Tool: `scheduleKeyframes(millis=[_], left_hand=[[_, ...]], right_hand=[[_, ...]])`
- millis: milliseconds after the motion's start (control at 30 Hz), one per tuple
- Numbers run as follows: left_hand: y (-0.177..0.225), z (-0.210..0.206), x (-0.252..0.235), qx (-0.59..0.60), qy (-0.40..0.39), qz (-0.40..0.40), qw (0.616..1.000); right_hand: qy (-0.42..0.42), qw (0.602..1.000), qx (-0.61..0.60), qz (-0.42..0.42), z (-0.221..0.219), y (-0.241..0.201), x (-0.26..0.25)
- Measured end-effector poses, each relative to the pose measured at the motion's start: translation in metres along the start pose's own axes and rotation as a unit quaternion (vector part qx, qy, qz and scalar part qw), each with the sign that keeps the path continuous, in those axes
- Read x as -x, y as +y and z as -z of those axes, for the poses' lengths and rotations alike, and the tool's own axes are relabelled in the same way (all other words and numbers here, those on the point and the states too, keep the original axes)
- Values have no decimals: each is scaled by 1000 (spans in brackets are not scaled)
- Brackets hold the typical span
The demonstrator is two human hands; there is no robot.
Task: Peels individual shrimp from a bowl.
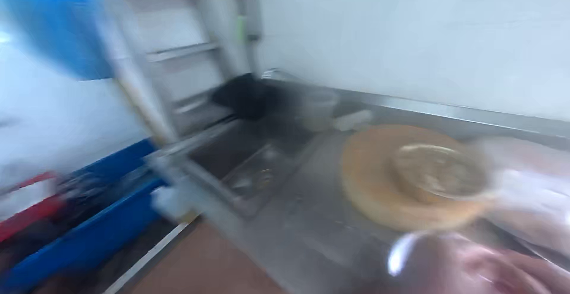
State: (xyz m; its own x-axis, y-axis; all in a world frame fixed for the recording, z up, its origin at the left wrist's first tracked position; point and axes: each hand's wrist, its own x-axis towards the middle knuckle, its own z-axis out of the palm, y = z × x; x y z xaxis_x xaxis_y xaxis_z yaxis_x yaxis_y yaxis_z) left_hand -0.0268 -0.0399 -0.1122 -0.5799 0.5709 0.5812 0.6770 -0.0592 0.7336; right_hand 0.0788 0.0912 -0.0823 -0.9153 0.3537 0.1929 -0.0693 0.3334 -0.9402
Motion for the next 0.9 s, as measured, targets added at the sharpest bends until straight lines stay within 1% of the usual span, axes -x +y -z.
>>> scheduleKeyframes(millis=[33,67,100,167,200,233,300,333,367,400,467,500,567,667,733,800,900], left_hand=[[-2,6,-3,1,-29,13,1000],[-6,7,-5,5,-36,22,999],[-12,6,-4,19,-38,36,998],[-20,7,-2,106,-53,89,989],[-23,8,-2,166,-68,126,976],[-26,10,-2,230,-87,171,954],[-32,14,-1,340,-117,262,896],[-37,16,0,366,-131,289,875],[-41,16,1,363,-141,297,872],[-45,15,2,332,-149,281,888],[-51,13,2,235,-164,198,937],[-52,13,0,210,-168,157,950],[-53,12,-3,187,-180,91,961],[-54,12,-5,141,-197,0,970],[-55,13,-6,94,-187,-46,977],[-57,14,-6,71,-171,-75,980],[-56,13,-4,89,-137,-93,982]], right_hand=[[40,999,-8,-9,1,10,-4],[74,997,-12,-26,-1,15,-7],[93,994,-13,-48,-4,13,-11],[96,992,-44,-62,-4,11,-14],[86,993,-57,-54,-3,13,-14],[76,994,-61,-42,-2,17,-14],[61,993,-95,-25,-3,29,-15],[52,991,-121,-30,-4,35,-15],[41,988,-141,-37,-4,42,-16],[32,987,-151,-45,-3,46,-16],[13,987,-143,-70,1,46,-15],[0,987,-137,-89,3,43,-15],[-23,984,-136,-111,6,43,-15],[-48,978,-151,-135,7,56,-11],[-58,971,-167,-160,7,57,-10],[-60,965,-185,-179,7,54,-11],[-72,954,-206,-205,7,49,-11]])
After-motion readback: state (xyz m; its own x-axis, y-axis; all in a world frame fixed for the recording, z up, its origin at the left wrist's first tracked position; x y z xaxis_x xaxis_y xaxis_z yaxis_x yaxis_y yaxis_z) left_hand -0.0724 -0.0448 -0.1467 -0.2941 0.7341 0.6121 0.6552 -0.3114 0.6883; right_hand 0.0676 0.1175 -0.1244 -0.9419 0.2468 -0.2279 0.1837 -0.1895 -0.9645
